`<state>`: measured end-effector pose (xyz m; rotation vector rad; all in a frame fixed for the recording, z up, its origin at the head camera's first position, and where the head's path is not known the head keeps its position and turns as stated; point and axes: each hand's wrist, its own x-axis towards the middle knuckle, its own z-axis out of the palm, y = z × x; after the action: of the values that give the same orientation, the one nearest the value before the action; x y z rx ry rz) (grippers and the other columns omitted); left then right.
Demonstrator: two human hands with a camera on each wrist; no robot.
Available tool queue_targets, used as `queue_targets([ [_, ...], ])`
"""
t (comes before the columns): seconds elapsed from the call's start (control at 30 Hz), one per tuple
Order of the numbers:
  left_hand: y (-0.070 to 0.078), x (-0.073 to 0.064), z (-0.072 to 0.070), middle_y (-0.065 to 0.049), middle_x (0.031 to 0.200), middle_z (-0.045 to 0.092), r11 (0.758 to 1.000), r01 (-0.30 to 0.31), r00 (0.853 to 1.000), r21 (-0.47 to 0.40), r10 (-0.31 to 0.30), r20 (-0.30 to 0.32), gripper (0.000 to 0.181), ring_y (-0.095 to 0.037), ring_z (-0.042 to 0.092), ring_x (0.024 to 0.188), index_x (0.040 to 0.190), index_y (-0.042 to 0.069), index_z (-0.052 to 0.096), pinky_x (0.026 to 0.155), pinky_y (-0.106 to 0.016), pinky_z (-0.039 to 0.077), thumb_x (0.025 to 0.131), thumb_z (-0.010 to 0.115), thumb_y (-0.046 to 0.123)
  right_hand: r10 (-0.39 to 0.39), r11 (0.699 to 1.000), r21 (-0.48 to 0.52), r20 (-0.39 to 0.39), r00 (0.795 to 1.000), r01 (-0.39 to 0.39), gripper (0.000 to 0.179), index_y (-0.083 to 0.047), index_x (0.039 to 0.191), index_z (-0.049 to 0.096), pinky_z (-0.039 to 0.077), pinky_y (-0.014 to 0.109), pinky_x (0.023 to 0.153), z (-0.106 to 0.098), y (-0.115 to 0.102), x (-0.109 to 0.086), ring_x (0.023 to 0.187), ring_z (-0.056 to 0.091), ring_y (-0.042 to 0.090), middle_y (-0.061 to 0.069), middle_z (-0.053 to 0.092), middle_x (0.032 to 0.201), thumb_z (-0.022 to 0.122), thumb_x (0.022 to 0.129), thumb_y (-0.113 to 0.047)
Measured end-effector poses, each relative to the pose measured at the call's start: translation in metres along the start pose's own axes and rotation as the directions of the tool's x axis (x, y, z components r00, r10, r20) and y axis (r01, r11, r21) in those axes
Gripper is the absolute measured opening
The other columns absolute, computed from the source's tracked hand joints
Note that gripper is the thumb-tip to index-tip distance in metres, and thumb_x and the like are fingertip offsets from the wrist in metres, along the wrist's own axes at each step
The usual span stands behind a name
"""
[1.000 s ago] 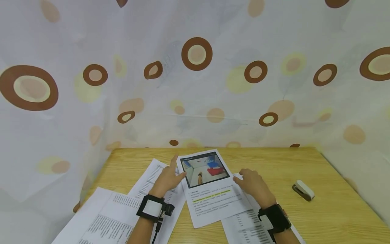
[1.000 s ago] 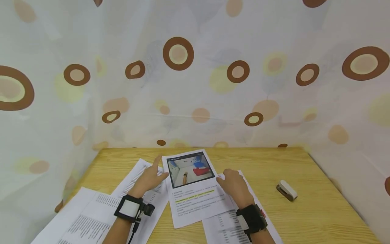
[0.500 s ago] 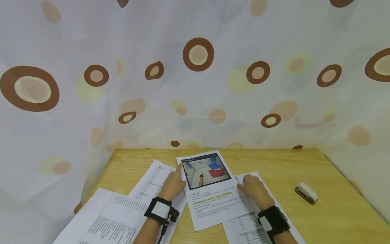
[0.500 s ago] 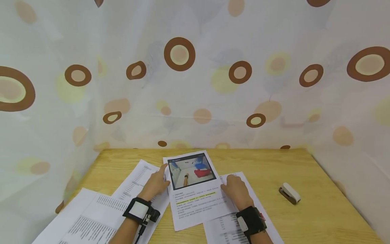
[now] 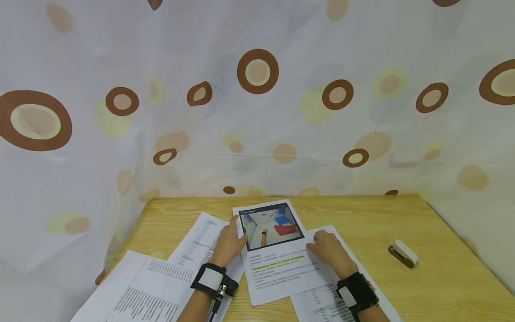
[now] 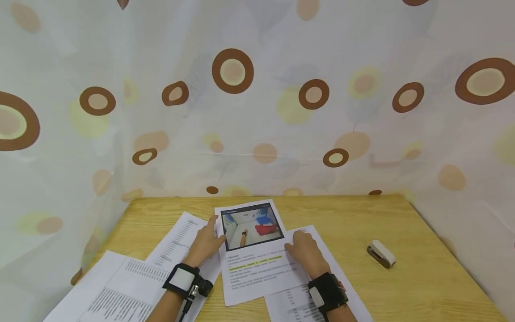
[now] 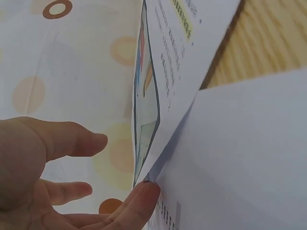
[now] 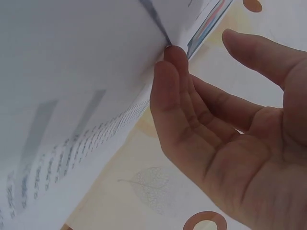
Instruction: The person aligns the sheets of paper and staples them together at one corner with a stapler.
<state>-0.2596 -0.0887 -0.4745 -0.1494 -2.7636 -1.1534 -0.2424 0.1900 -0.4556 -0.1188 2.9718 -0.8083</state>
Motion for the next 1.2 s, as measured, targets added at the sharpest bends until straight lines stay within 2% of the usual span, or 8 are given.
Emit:
queue_targets([
  [0.17,-0.001,0.001,-0.001,-0.033,0.123,0.059,0.999,0.021,1.000,-0.028,-0.021,0.001,0.064,-0.040,0.062,0.106,0.146,-0.008,0.038,0.083,-0.053,0.050,0.090,0.065,0.005,-0.005,1.000,-0.008,-0.004,1.000,0.005,0.027,0.014,0.101,0.062,0.048,0.040,0.068,0.001,-0.001,0.000,0.073,0.054,0.023,0.016,0.062,0.085,0.069,0.091,-0.010],
  [0.27,0.000,0.001,0.001,-0.029,0.114,0.065,0.997,0.010,0.999,-0.079,-0.014,-0.046,0.058,-0.035,0.066,0.096,0.143,-0.006,0.043,0.076,-0.049,0.052,0.090,0.064,0.003,-0.017,1.000,0.009,-0.010,1.000,0.017,0.026,0.014,0.101,0.063,0.049,0.040,0.068,0.002,0.000,0.000,0.072,0.055,0.023,0.018,0.063,0.087,0.068,0.090,-0.009],
  [0.37,0.001,0.000,0.003,-0.019,0.100,0.070,0.992,-0.012,0.994,-0.128,-0.002,-0.111,0.050,-0.027,0.068,0.085,0.138,-0.004,0.050,0.070,-0.042,0.053,0.091,0.064,0.001,-0.026,0.999,0.028,-0.011,1.000,0.027,0.022,0.013,0.097,0.064,0.050,0.040,0.067,0.004,0.001,-0.001,0.072,0.056,0.022,0.018,0.065,0.088,0.068,0.090,-0.008],
  [0.47,0.002,0.000,0.003,-0.015,0.092,0.071,0.988,-0.030,0.989,-0.150,0.007,-0.151,0.047,-0.026,0.069,0.082,0.135,-0.006,0.054,0.067,-0.040,0.053,0.090,0.065,-0.001,-0.024,0.999,0.039,-0.002,1.000,0.024,0.018,0.009,0.093,0.065,0.049,0.039,0.065,0.006,0.000,0.000,0.070,0.057,0.021,0.016,0.066,0.086,0.068,0.090,-0.008],
  [0.7,0.003,0.003,0.002,-0.013,0.092,0.074,0.993,0.009,0.987,-0.119,-0.028,-0.159,0.024,-0.026,0.071,0.086,0.112,-0.005,0.071,0.070,-0.040,0.056,0.089,0.069,0.003,0.002,1.000,0.028,-0.002,1.000,-0.002,0.024,0.008,0.098,0.064,0.048,0.037,0.065,0.007,-0.002,0.002,0.071,0.056,0.020,0.014,0.065,0.086,0.071,0.089,-0.013],
  [0.83,0.003,0.003,0.000,-0.008,0.084,0.073,0.996,-0.001,0.985,-0.092,-0.015,-0.170,0.016,-0.021,0.069,0.077,0.102,-0.002,0.076,0.063,-0.037,0.054,0.088,0.070,0.004,-0.021,0.999,0.048,-0.014,1.000,0.021,0.015,0.003,0.085,0.065,0.044,0.034,0.060,0.007,-0.002,0.002,0.066,0.053,0.019,0.008,0.060,0.077,0.072,0.088,-0.010],
  [1.0,0.003,0.002,-0.004,-0.008,0.083,0.073,0.996,0.000,0.983,-0.091,-0.016,-0.182,0.013,-0.021,0.069,0.075,0.096,0.000,0.077,0.063,-0.037,0.054,0.088,0.071,0.006,-0.061,0.994,0.087,-0.033,0.998,0.063,0.019,-0.004,0.070,0.063,0.038,0.030,0.055,0.005,-0.003,0.000,0.059,0.049,0.016,0.001,0.053,0.065,0.071,0.087,-0.006],
  [1.2,0.005,0.002,-0.011,-0.010,0.085,0.073,0.994,0.015,0.983,-0.111,-0.035,-0.182,0.014,-0.021,0.069,0.076,0.098,-0.001,0.076,0.063,-0.035,0.054,0.089,0.070,0.009,-0.060,0.996,0.069,-0.028,0.998,0.061,0.019,-0.006,0.070,0.067,0.038,0.029,0.054,-0.002,-0.004,-0.001,0.057,0.049,0.015,-0.001,0.054,0.062,0.071,0.089,-0.009],
])
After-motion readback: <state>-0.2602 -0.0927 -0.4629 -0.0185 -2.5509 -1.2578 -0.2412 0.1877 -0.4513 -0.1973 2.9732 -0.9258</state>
